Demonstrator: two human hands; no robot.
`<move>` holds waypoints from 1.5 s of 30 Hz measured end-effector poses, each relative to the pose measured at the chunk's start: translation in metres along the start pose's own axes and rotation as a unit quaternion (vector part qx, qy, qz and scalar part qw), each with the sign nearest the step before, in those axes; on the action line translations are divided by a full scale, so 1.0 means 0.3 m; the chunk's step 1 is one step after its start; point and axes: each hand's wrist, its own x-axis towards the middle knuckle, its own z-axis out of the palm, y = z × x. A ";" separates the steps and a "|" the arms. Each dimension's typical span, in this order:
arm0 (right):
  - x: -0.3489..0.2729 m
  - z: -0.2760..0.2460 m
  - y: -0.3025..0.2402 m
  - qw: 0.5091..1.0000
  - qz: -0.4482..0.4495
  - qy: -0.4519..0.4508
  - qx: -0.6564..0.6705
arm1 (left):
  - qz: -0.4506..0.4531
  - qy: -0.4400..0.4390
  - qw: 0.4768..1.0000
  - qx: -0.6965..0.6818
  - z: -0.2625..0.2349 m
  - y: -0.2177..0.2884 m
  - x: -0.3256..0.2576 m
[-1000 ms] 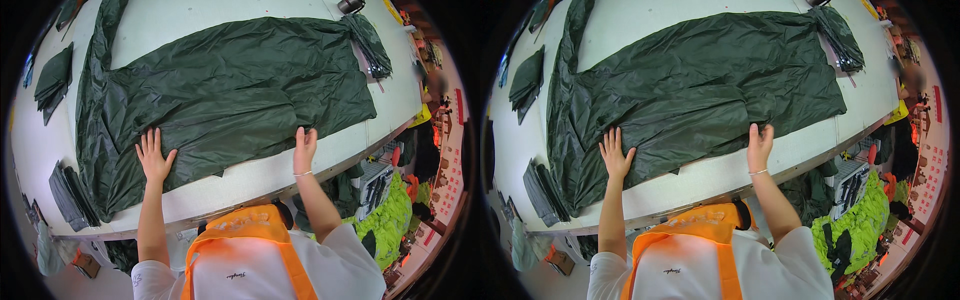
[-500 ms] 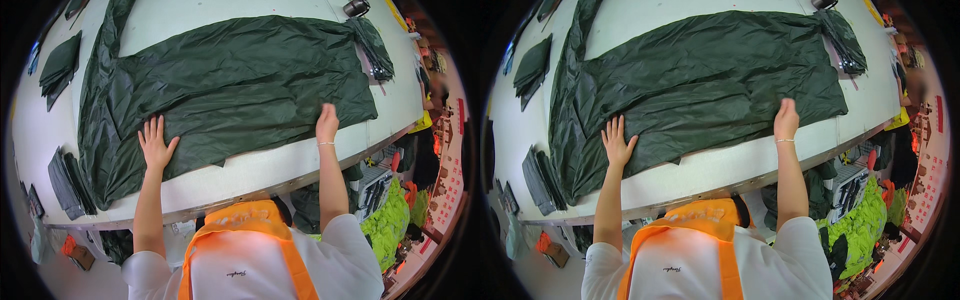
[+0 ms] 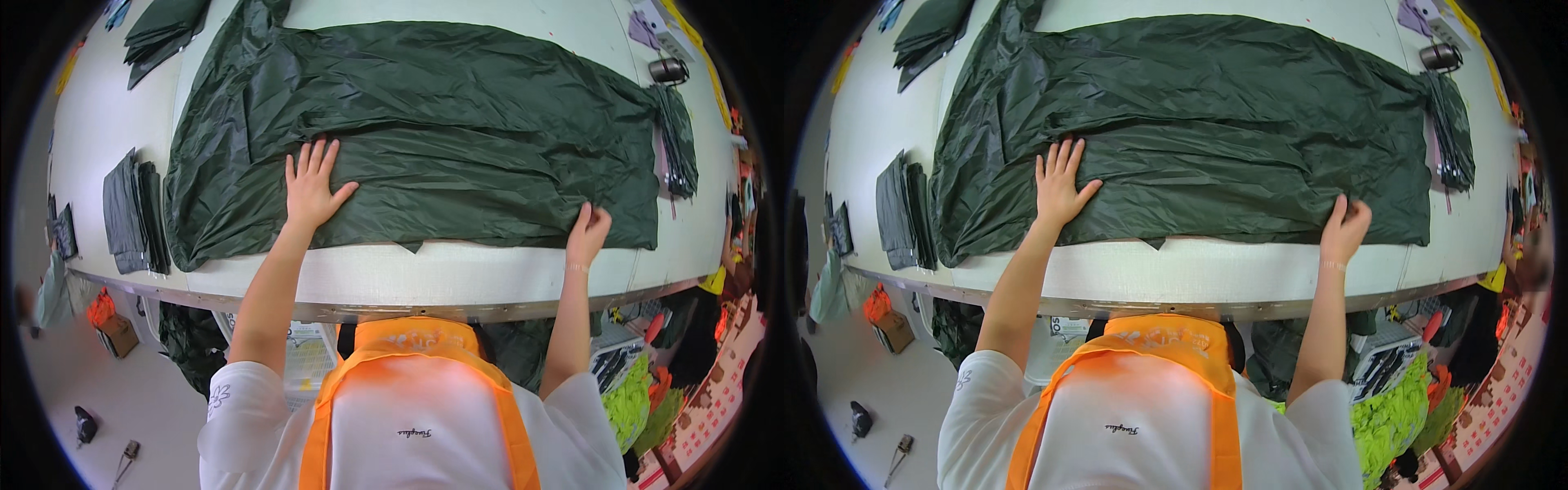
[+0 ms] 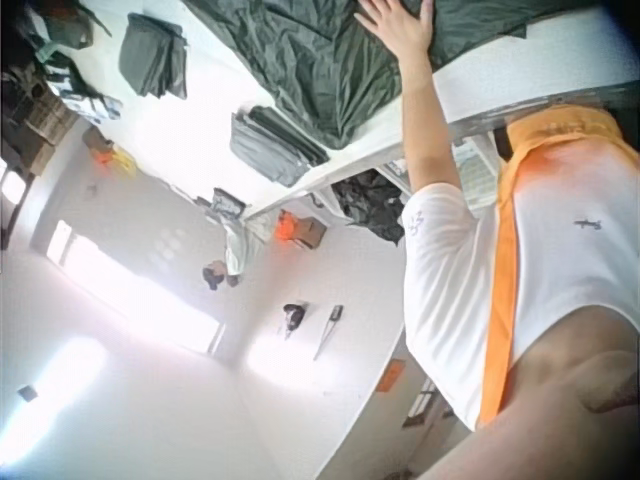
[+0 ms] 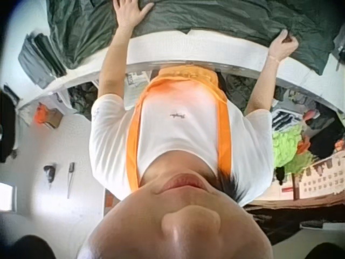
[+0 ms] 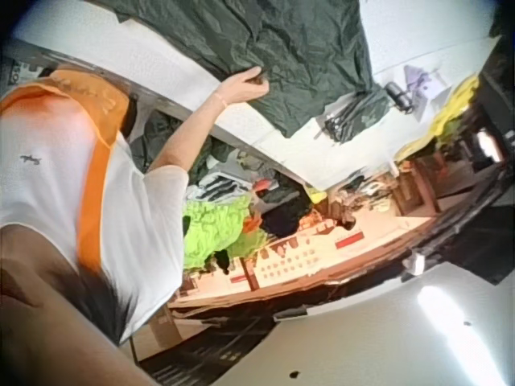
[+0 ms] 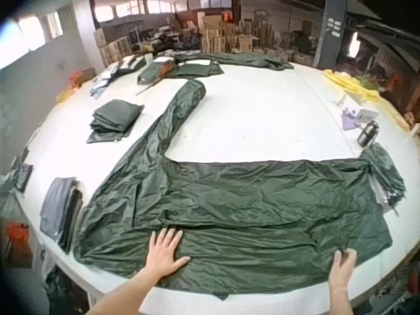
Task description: The person lays a dark green jacket flat on a white table, smooths it, and folds it into a compact rectangle. They then place the folded jacket into a matching dark green pouch and set it aside.
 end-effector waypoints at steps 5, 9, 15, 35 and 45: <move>-0.143 -0.043 0.054 0.914 0.309 -0.060 0.257 | -0.008 -0.009 1.000 -0.015 -0.018 0.000 0.000; -0.022 -0.060 -0.045 0.724 0.348 -0.041 0.594 | -0.010 -0.013 1.000 -0.011 -0.016 -0.001 0.004; 0.119 -0.207 0.125 0.889 0.201 -0.011 0.412 | -0.008 0.003 1.000 -0.012 -0.025 -0.011 -0.007; 0.610 0.439 -0.468 0.871 -0.428 -0.199 -0.133 | -0.048 0.254 0.965 -0.034 -0.159 -0.500 0.485; 0.992 0.717 -0.403 0.834 -0.285 -0.360 -0.305 | -0.253 -0.143 0.937 -0.192 -0.080 -1.104 0.880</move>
